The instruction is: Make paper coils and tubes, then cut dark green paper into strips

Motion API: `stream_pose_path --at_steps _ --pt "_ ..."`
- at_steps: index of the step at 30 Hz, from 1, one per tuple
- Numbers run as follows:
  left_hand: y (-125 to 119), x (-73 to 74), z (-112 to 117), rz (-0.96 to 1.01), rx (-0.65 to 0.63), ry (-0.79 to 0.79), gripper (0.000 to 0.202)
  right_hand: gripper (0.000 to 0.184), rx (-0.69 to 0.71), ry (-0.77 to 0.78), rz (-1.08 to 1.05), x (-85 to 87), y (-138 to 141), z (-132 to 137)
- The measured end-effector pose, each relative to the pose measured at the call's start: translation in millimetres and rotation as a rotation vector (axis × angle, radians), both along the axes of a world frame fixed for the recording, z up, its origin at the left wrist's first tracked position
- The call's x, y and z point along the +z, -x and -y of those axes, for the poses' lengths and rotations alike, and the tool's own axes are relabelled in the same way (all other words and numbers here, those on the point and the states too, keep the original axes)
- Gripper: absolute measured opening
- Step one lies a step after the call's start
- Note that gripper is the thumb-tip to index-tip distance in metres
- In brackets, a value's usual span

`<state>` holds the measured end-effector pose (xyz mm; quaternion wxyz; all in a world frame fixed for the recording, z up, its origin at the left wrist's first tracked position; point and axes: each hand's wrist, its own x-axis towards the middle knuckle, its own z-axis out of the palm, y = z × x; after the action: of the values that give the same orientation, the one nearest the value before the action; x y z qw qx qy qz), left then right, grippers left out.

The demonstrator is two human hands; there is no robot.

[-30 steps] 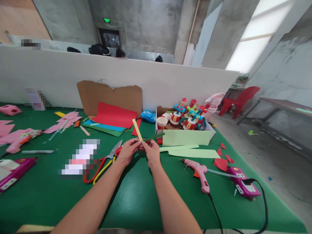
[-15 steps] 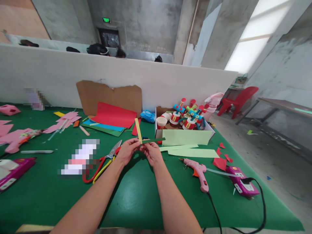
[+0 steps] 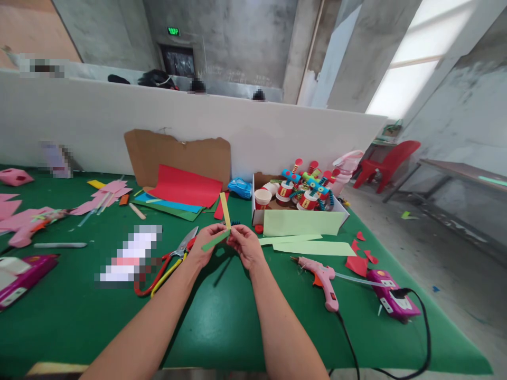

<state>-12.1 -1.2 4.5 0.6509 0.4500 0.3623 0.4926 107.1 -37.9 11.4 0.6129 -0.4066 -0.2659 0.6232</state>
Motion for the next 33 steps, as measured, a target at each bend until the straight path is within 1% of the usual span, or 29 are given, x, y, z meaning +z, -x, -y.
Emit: stream_pose_path --at_steps 7,12,16,20,24,26,30,33 --pt "0.8 -3.1 -1.4 -0.002 0.016 0.003 0.037 0.042 -0.072 -0.029 0.094 -2.9 0.9 -2.4" --pt "0.5 -5.2 -1.8 -0.021 0.024 -0.015 0.038 0.036 -0.143 -0.055 0.185 -7.1 2.7 -4.9" --pt "-0.2 -6.0 -1.4 -0.025 0.029 -0.021 0.034 0.032 -0.209 -0.095 0.247 -8.0 4.7 -5.4" --pt "-0.4 -5.6 1.1 -0.005 0.03 -0.028 0.032 0.03 -0.244 -0.106 0.241 -8.5 6.0 -5.9" --pt "-3.2 -6.1 3.3 0.002 0.047 -0.038 0.034 0.031 -0.289 -0.099 0.184 -10.3 8.5 -6.7" --pt "-4.2 -7.4 2.3 0.01 0.05 -0.028 0.035 0.032 -0.275 -0.107 0.169 -10.5 10.5 -6.3" --pt "-2.3 -9.4 -1.7 -0.008 0.1 0.011 0.036 0.031 -0.189 -0.107 0.2 -7.7 11.5 -4.1" --pt "0.5 -8.5 -2.3 -0.088 0.099 -0.031 0.033 0.032 -0.161 -0.094 0.226 -4.3 7.8 -2.8"
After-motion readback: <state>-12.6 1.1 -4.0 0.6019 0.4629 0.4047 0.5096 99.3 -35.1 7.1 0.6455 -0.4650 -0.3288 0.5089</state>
